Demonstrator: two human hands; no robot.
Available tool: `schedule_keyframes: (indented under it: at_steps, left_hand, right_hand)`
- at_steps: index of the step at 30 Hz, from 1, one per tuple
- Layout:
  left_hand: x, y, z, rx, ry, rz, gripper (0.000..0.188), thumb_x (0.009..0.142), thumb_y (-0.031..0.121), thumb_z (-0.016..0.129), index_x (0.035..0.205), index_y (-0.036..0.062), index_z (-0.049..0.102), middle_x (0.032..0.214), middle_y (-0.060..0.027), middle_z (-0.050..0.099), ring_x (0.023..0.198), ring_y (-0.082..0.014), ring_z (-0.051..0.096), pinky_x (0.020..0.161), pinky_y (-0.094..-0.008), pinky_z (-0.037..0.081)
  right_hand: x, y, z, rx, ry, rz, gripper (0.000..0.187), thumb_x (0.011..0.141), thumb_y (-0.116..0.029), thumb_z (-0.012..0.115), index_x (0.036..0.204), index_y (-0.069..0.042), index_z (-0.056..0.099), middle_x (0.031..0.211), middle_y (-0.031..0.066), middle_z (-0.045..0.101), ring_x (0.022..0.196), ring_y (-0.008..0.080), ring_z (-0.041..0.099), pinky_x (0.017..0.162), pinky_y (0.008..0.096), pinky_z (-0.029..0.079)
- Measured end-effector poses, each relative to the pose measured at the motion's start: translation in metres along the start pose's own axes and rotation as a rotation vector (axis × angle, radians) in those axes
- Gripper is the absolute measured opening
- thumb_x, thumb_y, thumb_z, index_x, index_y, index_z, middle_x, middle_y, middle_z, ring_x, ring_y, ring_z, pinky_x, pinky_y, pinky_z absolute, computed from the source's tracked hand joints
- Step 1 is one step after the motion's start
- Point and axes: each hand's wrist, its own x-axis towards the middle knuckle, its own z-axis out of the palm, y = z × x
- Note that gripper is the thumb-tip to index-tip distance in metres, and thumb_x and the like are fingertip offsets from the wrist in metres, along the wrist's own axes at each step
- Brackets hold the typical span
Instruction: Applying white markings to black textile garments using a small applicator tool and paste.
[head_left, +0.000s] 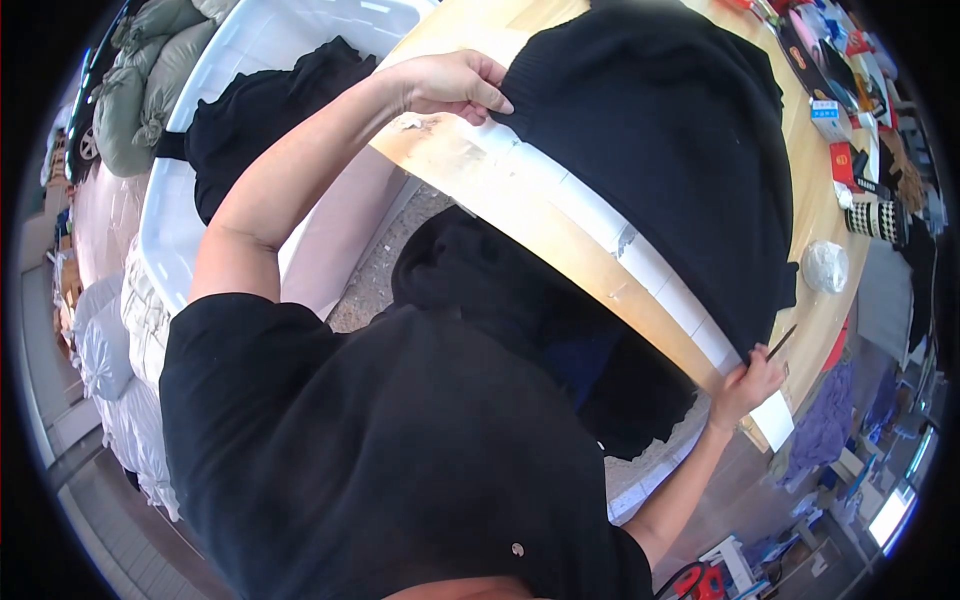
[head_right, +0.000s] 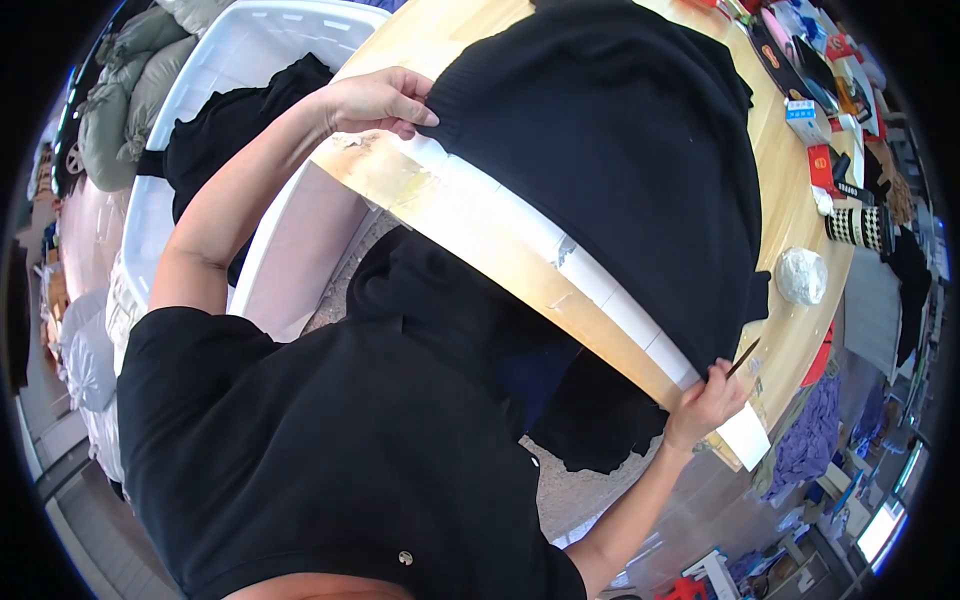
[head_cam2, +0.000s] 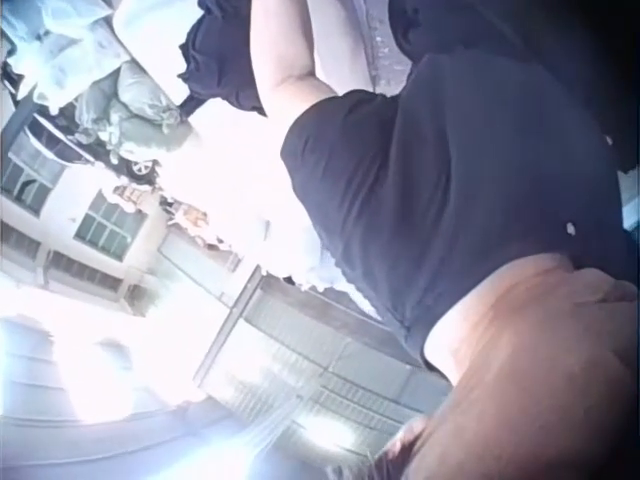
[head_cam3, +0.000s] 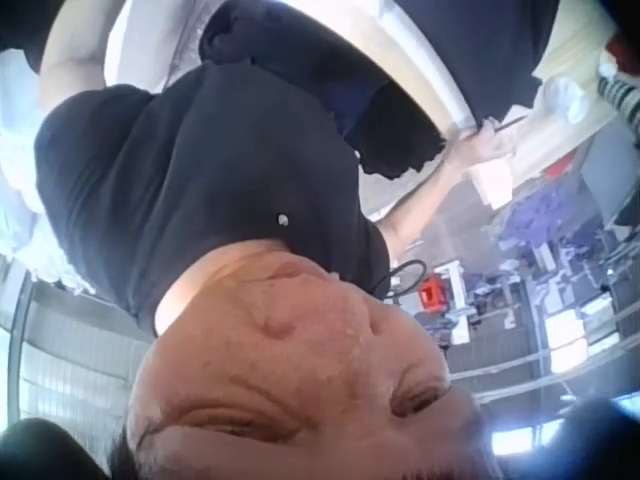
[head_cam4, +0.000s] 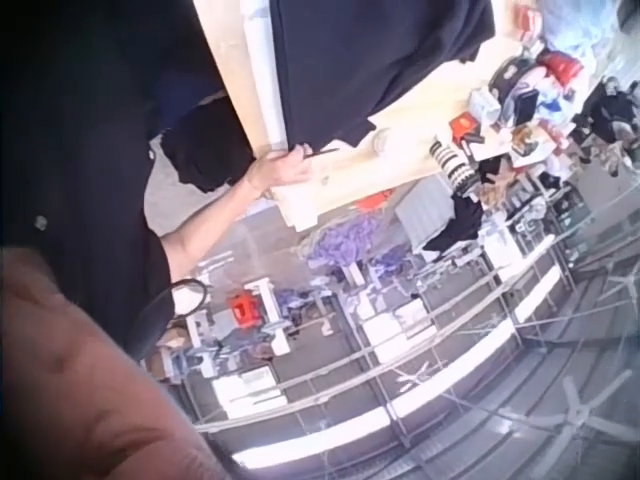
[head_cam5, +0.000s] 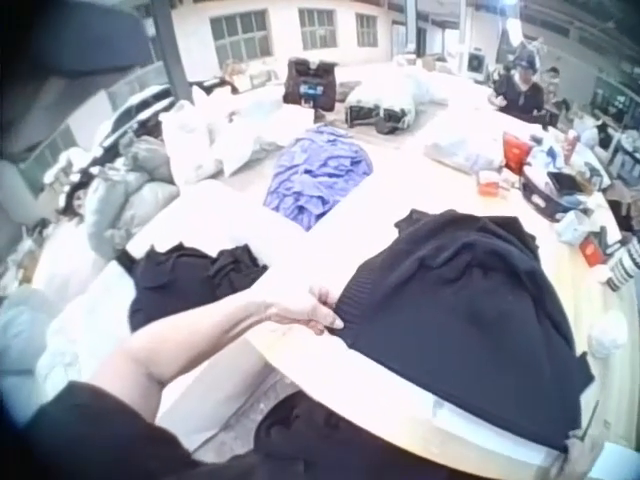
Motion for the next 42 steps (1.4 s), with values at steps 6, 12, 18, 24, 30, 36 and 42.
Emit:
schedule_keyframes:
  at_steps: [6,12,18,24,30,36,42]
  left_hand:
    - [0.010,-0.013,-0.006,0.152,0.098,0.019,0.003,0.083,0.003,0.063,0.085,0.0017,0.062,0.073,-0.0043,0.059,0.058,-0.0084,0.056,0.059,-0.0188,0.049]
    - [0.003,-0.004,0.019,0.516,0.171,-0.020,0.014,0.082,0.006,0.064,0.094,-0.0010,0.063,0.079,-0.0085,0.062,0.070,-0.0163,0.061,0.069,-0.0268,0.052]
    - [-0.001,0.001,0.042,0.981,0.304,0.048,0.023,0.080,0.006,0.061,0.100,-0.0043,0.060,0.089,-0.0180,0.063,0.084,-0.0268,0.062,0.080,-0.0340,0.049]
    - [0.015,-0.001,0.042,0.963,0.350,0.112,0.021,0.079,0.006,0.061,0.097,-0.0052,0.060,0.089,-0.0195,0.063,0.084,-0.0279,0.062,0.079,-0.0356,0.049]
    - [0.033,-0.044,0.001,0.726,0.257,0.371,0.033,0.078,0.008,0.057,0.110,0.0019,0.060,0.089,-0.0119,0.067,0.083,-0.0214,0.063,0.078,-0.0366,0.050]
    - [0.005,-0.025,0.014,0.249,0.184,-0.016,0.021,0.077,0.009,0.073,0.092,-0.0029,0.064,0.075,-0.0037,0.061,0.066,-0.0110,0.055,0.061,-0.0258,0.044]
    - [-0.001,-0.002,0.029,0.445,0.317,-0.116,0.026,0.070,0.008,0.078,0.090,-0.0021,0.065,0.076,-0.0067,0.064,0.068,-0.0150,0.059,0.062,-0.0277,0.047]
  right_hand:
    - [-0.007,-0.025,0.004,0.026,-0.051,0.001,0.026,0.063,0.012,0.056,0.086,-0.001,0.060,0.098,0.0119,0.062,0.090,0.0310,0.051,0.083,0.0414,0.040]
    - [-0.018,-0.026,0.011,0.086,-0.095,-0.011,0.022,0.066,0.011,0.056,0.085,0.000,0.060,0.096,0.0106,0.061,0.092,0.0301,0.052,0.084,0.0404,0.041]
    - [-0.021,-0.026,0.016,0.145,-0.106,0.007,0.025,0.069,0.013,0.054,0.090,0.001,0.060,0.096,0.0127,0.061,0.093,0.0320,0.052,0.085,0.0420,0.042]
    - [-0.019,-0.012,0.010,0.264,-0.124,0.026,0.029,0.071,0.011,0.051,0.097,0.001,0.058,0.101,0.0149,0.060,0.091,0.0319,0.054,0.083,0.0397,0.044]
    - [-0.029,-0.004,0.012,0.783,-0.160,0.481,0.032,0.075,0.006,0.048,0.105,-0.001,0.058,0.101,0.0132,0.059,0.092,0.0248,0.058,0.083,0.0324,0.048]
    - [-0.033,-0.014,0.003,0.646,-0.065,0.468,0.022,0.076,0.001,0.060,0.097,-0.002,0.059,0.090,0.0106,0.062,0.077,0.0209,0.062,0.071,0.0307,0.050]
    - [-0.028,-0.018,0.003,0.641,0.021,0.476,0.022,0.076,0.002,0.058,0.097,-0.002,0.058,0.087,0.0128,0.061,0.077,0.0263,0.061,0.070,0.0347,0.050]
